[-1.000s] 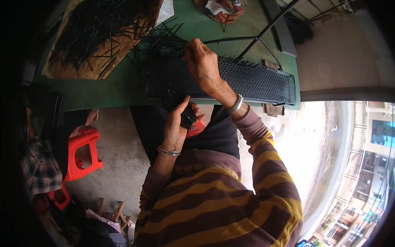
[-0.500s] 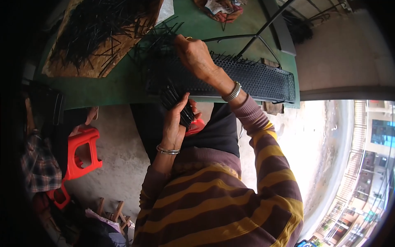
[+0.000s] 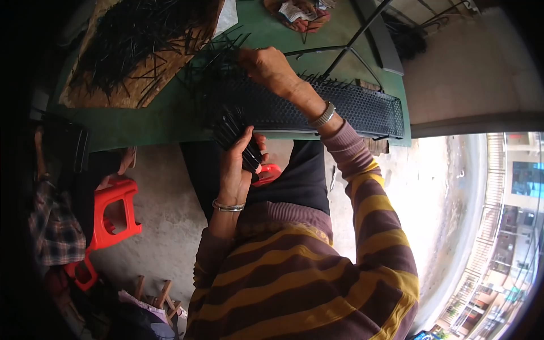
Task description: Inserting and securing black plastic zip ties into a perforated metal mesh panel component.
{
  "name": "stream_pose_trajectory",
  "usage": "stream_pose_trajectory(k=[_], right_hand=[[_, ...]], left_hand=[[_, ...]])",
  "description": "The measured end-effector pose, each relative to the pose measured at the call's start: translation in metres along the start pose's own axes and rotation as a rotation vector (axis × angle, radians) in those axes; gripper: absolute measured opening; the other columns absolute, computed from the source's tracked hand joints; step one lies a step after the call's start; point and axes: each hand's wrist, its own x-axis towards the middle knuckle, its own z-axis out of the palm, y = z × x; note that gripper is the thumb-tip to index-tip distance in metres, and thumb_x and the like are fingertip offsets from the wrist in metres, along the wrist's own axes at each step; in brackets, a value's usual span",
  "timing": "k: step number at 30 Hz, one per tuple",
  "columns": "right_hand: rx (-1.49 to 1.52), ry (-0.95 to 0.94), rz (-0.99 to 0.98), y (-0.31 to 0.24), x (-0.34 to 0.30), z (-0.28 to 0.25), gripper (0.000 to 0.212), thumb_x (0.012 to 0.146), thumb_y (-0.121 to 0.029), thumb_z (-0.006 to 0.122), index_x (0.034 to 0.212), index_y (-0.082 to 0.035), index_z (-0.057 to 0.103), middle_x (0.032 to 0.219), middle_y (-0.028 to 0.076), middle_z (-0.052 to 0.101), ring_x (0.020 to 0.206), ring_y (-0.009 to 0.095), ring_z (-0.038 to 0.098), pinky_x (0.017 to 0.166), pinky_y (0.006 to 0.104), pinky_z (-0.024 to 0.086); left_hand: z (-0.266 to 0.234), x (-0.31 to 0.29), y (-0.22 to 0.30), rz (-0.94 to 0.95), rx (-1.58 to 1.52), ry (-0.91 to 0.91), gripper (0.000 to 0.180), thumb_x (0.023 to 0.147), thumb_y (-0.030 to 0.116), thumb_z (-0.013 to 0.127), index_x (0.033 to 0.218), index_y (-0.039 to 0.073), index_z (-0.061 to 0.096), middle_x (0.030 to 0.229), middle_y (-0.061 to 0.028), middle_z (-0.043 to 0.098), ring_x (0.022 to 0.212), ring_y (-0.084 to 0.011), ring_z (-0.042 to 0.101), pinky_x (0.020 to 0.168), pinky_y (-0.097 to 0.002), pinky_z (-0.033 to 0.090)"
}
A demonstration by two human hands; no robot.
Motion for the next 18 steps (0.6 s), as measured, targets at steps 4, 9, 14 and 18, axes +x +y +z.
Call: stream_pose_trajectory(k=[4,9,14,18], right_hand=[[-0.263,0.118,-0.091,-0.002,-0.001,0.008,0.007,0.087,-0.015,0.066,0.093,-0.013,0.068,0.086,0.007,0.065,0.08,0.027,0.067,0.069,0.0373,0.054],[-0.301,0.22,0.032,0.001,-0.003,0.014,0.008,0.083,-0.02,0.069,0.091,-0.02,0.071,0.094,0.006,0.062,0.084,0.031,0.065,0.073,0.0418,0.051],[-0.396,0.281,0.103,0.005,-0.017,0.029,0.008,0.083,-0.022,0.069,0.09,-0.023,0.072,0.093,0.005,0.06,0.089,0.027,0.062,0.077,0.0407,0.048],[-0.526,0.346,-0.017,0.005,-0.02,0.037,0.012,0.083,-0.025,0.069,0.094,-0.025,0.074,0.093,0.004,0.058,0.09,0.026,0.057,0.077,0.0396,0.046]], left_hand=[[0.0,-0.003,0.001,-0.017,0.019,-0.003,0.016,0.092,0.021,0.069,0.092,0.006,0.066,0.078,-0.0054,0.067,0.066,-0.0115,0.062,0.053,-0.0267,0.052],[0.008,-0.01,0.003,0.017,-0.017,0.006,0.016,0.091,0.021,0.069,0.09,0.005,0.067,0.077,-0.0051,0.068,0.065,-0.0116,0.062,0.053,-0.0262,0.05],[0.0,-0.006,0.001,0.014,0.002,-0.029,0.015,0.091,0.021,0.069,0.092,0.006,0.067,0.079,-0.005,0.069,0.066,-0.012,0.063,0.052,-0.0261,0.048],[0.006,-0.008,0.003,0.031,-0.012,0.011,0.02,0.095,0.021,0.064,0.09,0.002,0.066,0.076,-0.0069,0.064,0.064,-0.015,0.059,0.054,-0.0283,0.049]])
